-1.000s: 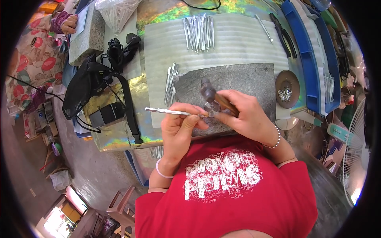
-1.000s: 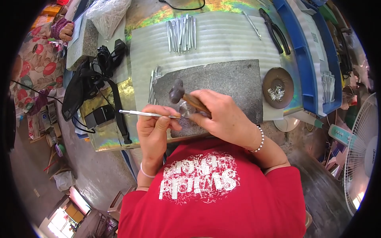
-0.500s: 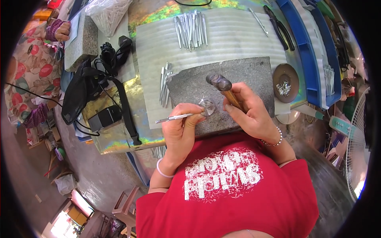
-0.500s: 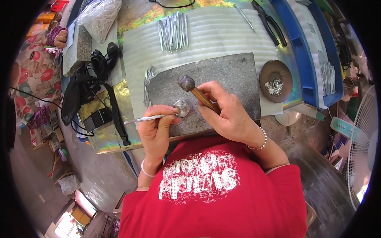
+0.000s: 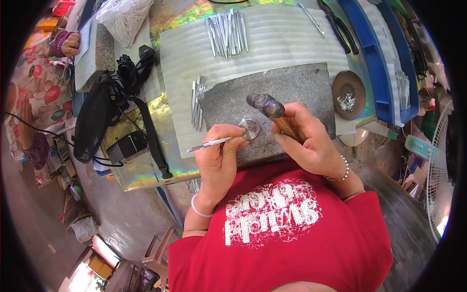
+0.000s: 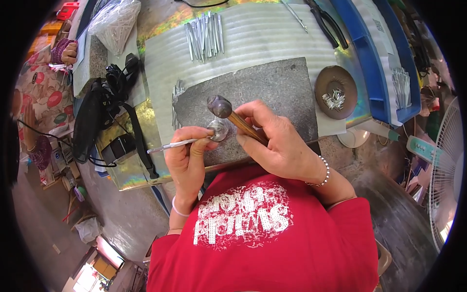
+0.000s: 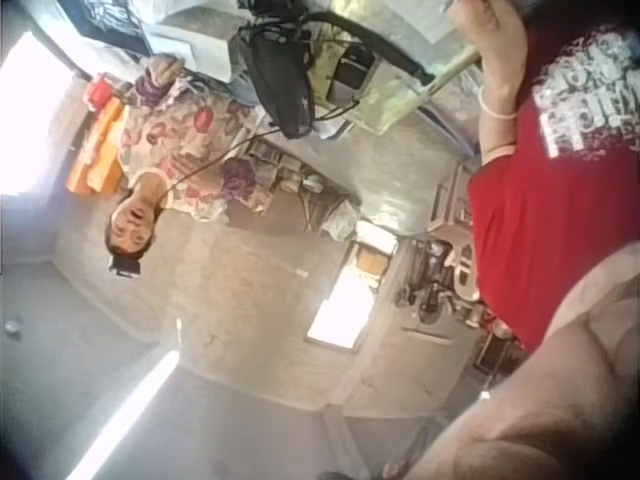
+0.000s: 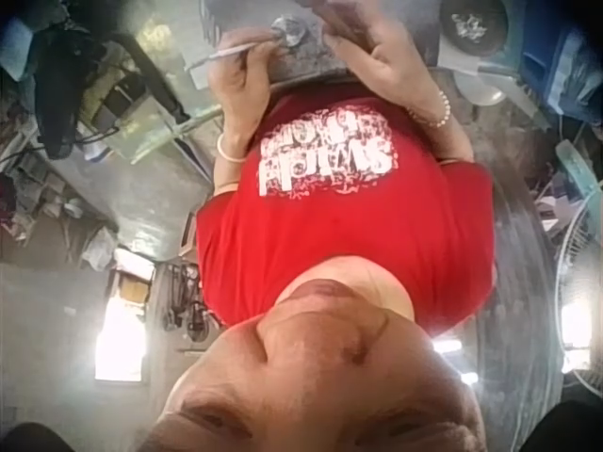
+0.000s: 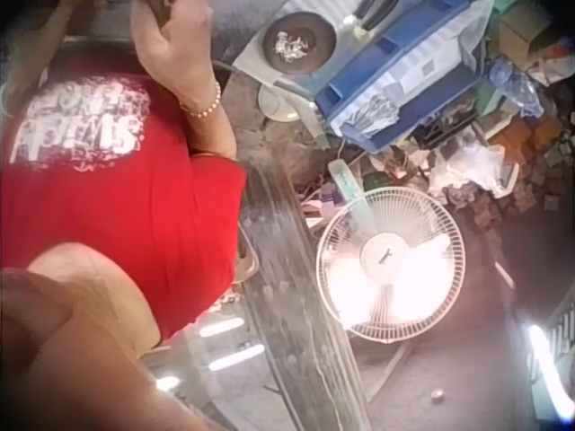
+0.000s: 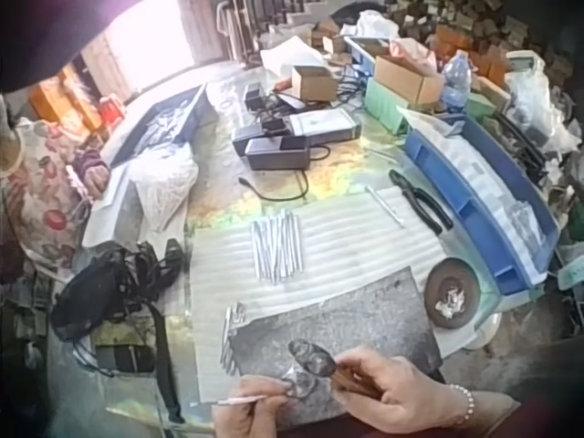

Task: Hammering and shaping small metal rods into specific components on a stone block using a hand hammer and punch.

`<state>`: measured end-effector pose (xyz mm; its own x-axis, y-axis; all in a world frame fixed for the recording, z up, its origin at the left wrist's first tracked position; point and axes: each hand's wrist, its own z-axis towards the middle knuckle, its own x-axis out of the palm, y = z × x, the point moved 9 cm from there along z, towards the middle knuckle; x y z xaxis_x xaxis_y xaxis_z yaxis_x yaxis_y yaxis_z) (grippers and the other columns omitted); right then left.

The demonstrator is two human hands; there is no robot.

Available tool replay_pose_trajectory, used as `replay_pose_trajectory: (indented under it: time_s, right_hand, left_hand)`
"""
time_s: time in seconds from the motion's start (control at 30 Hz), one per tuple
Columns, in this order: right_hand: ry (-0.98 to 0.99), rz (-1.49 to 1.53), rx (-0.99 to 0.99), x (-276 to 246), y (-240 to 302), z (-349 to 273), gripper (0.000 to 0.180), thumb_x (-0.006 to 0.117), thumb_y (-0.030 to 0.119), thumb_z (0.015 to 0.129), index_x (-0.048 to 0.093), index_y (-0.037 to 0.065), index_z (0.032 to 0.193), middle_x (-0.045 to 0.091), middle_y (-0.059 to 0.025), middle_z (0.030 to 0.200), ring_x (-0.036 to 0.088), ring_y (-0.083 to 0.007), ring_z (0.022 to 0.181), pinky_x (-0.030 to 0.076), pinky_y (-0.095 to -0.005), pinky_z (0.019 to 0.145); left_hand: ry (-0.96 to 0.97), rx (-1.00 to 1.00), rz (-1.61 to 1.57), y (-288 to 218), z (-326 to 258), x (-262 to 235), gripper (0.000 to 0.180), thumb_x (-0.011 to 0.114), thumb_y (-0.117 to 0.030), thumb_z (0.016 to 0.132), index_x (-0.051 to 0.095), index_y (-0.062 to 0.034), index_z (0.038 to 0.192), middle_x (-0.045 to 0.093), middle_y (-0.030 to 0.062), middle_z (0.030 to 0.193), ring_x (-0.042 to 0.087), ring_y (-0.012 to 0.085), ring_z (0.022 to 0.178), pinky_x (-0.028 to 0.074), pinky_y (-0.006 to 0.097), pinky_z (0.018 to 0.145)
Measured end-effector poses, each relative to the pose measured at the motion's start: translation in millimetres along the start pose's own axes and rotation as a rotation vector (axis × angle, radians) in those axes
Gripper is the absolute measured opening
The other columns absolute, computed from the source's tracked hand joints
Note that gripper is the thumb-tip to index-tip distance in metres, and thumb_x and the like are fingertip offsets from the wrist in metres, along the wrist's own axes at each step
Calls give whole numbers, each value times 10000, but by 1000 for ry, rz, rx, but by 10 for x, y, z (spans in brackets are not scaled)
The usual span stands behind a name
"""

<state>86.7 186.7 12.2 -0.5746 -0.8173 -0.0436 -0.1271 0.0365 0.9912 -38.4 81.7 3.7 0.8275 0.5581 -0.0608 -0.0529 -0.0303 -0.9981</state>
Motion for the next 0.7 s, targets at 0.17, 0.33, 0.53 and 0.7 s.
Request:
replay_pose_trajectory:
  time_s: [0.17, 0.33, 0.53, 0.7]
  right_hand:
    - [69, 179, 94, 41, 121, -62, 330, 591, 56, 880, 462, 24, 1182, 567, -44, 834, 533, -71, 659, 428, -225, 592]
    - [262, -87, -204, 191, 618, -47, 382, 652, 47, 835, 518, 11, 1192, 589, -69, 797, 583, -107, 676, 460, -246, 571]
    - [297, -461, -579, 476, 1073, -5, 282, 751, 79, 638, 636, 48, 894, 603, -94, 726, 624, -248, 626, 477, -310, 502]
    - [336, -370, -360, 444, 1095, 34, 270, 662, 17, 783, 547, 34, 1027, 574, -100, 838, 620, -203, 686, 480, -305, 526]
  left_hand:
    - [55, 267, 381, -246, 9, 80, 172, 599, 90, 763, 580, 11, 915, 602, 127, 798, 622, 215, 659, 522, 284, 594]
    - [185, 386, 797, -444, -103, 225, 261, 609, 23, 668, 598, -36, 921, 623, 127, 878, 651, 268, 702, 521, 326, 560]
    - [227, 426, 564, -554, -20, 223, 279, 667, -153, 703, 544, -64, 937, 590, 110, 899, 623, 285, 650, 502, 339, 509]
    - [225, 491, 614, -297, -71, 203, 205, 603, -65, 707, 541, -58, 902, 575, 99, 844, 603, 295, 629, 492, 362, 500]
